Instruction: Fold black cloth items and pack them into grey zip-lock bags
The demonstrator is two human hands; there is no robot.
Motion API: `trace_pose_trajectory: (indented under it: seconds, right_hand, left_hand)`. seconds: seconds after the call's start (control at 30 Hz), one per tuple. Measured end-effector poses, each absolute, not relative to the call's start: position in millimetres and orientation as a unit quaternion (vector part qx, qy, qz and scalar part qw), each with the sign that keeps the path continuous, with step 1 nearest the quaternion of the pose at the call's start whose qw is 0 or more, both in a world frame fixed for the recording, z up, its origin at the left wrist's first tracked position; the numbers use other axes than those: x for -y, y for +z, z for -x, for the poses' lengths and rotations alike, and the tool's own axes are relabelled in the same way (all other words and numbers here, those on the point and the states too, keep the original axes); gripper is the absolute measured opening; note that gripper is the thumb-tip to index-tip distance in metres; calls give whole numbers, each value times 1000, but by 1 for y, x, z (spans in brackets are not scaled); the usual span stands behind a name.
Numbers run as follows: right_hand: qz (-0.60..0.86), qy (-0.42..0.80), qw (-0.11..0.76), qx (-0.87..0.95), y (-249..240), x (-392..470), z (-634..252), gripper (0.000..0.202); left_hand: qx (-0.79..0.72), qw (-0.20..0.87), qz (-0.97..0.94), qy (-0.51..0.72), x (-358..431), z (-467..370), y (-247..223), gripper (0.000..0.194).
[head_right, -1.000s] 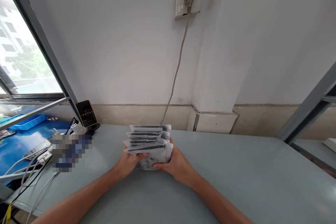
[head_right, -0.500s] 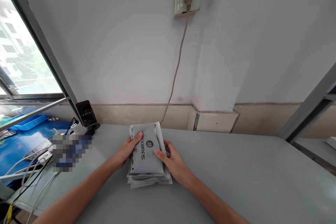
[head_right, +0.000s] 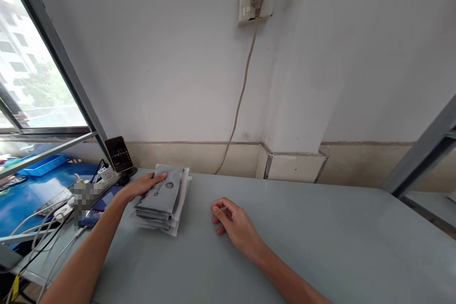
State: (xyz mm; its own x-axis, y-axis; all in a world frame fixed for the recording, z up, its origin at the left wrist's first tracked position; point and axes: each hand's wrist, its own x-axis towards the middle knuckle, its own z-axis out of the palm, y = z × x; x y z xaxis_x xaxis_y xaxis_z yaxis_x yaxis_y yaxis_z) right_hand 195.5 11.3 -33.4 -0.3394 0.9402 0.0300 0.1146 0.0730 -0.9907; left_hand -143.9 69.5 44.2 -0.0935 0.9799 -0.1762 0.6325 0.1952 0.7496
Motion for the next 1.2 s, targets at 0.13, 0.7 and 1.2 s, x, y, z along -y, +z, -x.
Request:
trace_pose_trajectory:
  seconds: [0.13,0.7,1.2]
  right_hand:
    - [422,532,392,620,-36,-12,-196,49]
    - [420,552,411,591,-33,-11,-196,53]
    - [404,655,341,540,-1,-25,-240,41]
  left_hand:
    - [-710,312,-586,235,-80,167,46,78]
    - [-628,217,-621,416,-60,134,80,55]
    - [-467,637,-460,406,-4,-5,6,57]
